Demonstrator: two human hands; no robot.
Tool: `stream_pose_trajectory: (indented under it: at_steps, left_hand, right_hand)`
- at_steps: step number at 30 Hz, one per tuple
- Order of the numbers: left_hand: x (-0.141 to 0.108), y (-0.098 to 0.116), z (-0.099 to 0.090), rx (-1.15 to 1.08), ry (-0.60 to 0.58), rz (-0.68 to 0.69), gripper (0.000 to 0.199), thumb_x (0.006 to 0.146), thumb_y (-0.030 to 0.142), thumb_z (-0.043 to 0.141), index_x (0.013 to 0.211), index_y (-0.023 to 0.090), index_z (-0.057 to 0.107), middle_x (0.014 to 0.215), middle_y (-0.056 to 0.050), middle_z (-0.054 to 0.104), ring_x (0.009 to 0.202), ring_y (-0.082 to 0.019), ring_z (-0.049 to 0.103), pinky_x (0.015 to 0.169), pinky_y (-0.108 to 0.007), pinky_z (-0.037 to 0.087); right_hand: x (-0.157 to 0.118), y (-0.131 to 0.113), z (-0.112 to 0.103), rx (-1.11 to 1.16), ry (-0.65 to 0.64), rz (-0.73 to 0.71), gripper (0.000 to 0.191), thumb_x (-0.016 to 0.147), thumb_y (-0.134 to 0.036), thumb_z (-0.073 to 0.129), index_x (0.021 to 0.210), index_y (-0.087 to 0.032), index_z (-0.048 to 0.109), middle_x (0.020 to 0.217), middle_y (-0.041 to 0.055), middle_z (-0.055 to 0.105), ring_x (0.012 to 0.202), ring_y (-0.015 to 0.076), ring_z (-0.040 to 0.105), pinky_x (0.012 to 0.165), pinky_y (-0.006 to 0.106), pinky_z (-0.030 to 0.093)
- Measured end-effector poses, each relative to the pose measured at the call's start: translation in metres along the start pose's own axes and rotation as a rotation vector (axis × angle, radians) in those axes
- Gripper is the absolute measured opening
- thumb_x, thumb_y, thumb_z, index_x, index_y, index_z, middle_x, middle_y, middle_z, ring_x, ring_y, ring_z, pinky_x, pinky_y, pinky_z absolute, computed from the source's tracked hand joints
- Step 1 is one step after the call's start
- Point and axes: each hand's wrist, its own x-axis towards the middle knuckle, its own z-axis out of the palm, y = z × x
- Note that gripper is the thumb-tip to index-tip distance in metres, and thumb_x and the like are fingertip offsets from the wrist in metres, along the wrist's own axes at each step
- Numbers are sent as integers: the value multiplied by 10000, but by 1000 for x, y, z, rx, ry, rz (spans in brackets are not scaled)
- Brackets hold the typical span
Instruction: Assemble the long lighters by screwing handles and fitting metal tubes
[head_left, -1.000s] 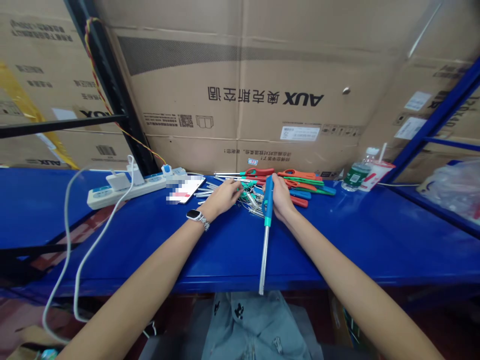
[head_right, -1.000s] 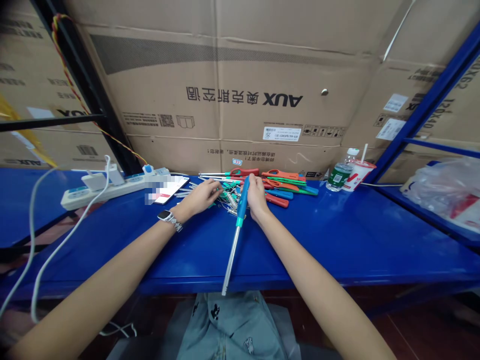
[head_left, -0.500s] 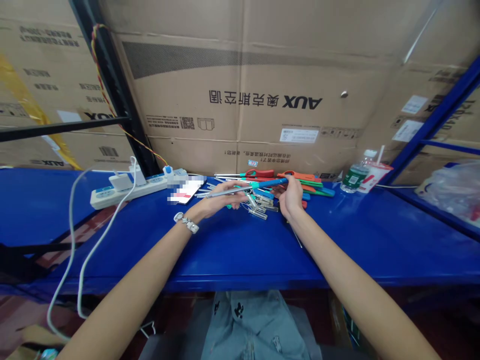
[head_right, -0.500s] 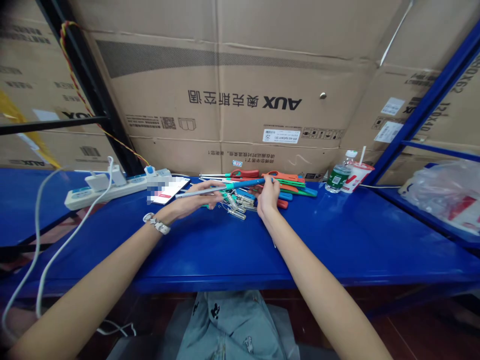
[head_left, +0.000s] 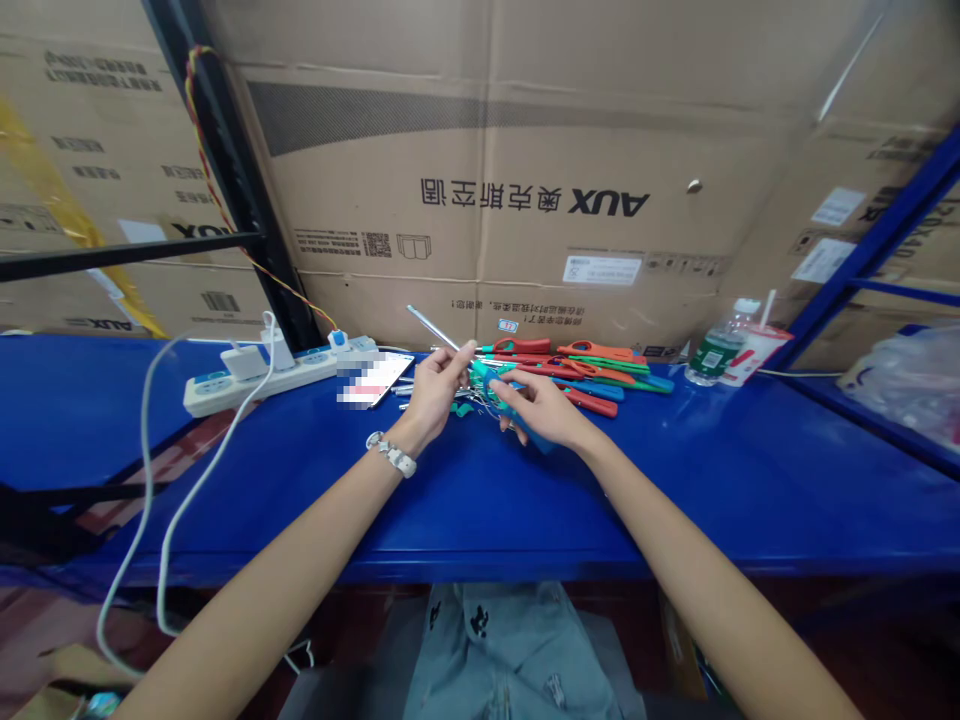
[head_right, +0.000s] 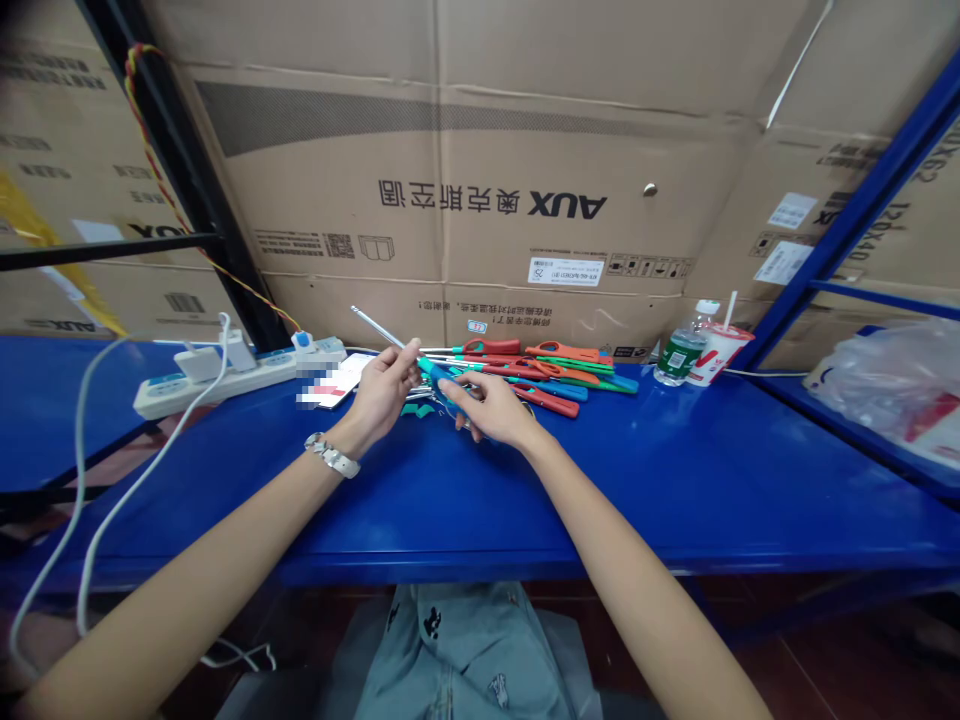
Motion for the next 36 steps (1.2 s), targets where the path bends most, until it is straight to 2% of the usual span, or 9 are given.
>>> stream_pose_trajectory:
  at_steps: [2,5,10,15,19,22,27,32,36]
  left_hand:
    - [-5,-2,6,43,-55,-16,416,732,443,838,611,174,545,554,41,468,521,-76,403,524,-240,333]
    - [-11,-4,13,73,-124,-36,450,695,476,857,617,178,530,552,51,467,508,-75,411,522,-239,360]
    - [-11,-4,14,49,-105,-51,309,829,432,762,713,167,654,601,12,539,538,-86,494,530,-233,395]
    - [-9,-7,11,39,-100,-69,306,842,411,753,694,156,670,587,13,538,534,-85,484,536,-227,396]
    - [-10,-8,13,96,-112,-25,330,817,446,765,696,150,684,562,23,526,536,-89,470,547,-231,377]
    - [-11,-10,12,87,-138,-70,314,798,451,778,741,149,712,620,7,577,593,-102,516,591,-234,410]
    - [-14,-13,9,25,-300,-209,304,751,429,817,845,149,745,858,-53,702,784,-146,624,703,-248,479]
    - [-13,-9,11,-67,-246,-201,297,744,413,831,822,144,731,839,-45,701,758,-136,629,697,-249,487]
    - [-16,-11,15,-107,-240,-228,283,796,420,789,837,147,729,831,-48,703,780,-143,642,718,-258,492]
  right_hand:
    - [-2,-4,6,20,-57,-15,387,876,-569,643,994,-204,598,591,-34,661,336,120,529,348,225,405]
    - [-2,-9,12,118,-76,-13,404,878,-584,634,920,-184,594,590,-31,654,370,124,570,373,226,453]
    - [-4,-8,14,362,-67,61,381,836,-537,697,809,-171,595,641,-9,654,500,132,642,502,263,563]
    - [-4,-2,18,355,-27,116,370,858,-549,661,854,-188,585,575,-62,563,402,86,524,343,183,413]
    - [-2,0,20,314,-27,105,383,881,-590,620,911,-213,560,504,-98,499,335,68,441,309,155,323]
    - [0,-2,17,303,-8,114,372,908,-570,593,901,-199,567,484,-92,492,331,63,427,326,152,316]
    - [-2,-6,11,345,73,156,411,890,-593,611,902,-186,559,467,-83,495,324,69,408,339,170,319]
    - [-4,-7,12,384,43,174,498,853,-678,602,802,-188,529,446,-89,442,328,63,374,348,182,318]
    - [-4,-4,16,380,45,144,466,832,-652,640,852,-197,541,453,-102,444,328,67,374,347,187,315]
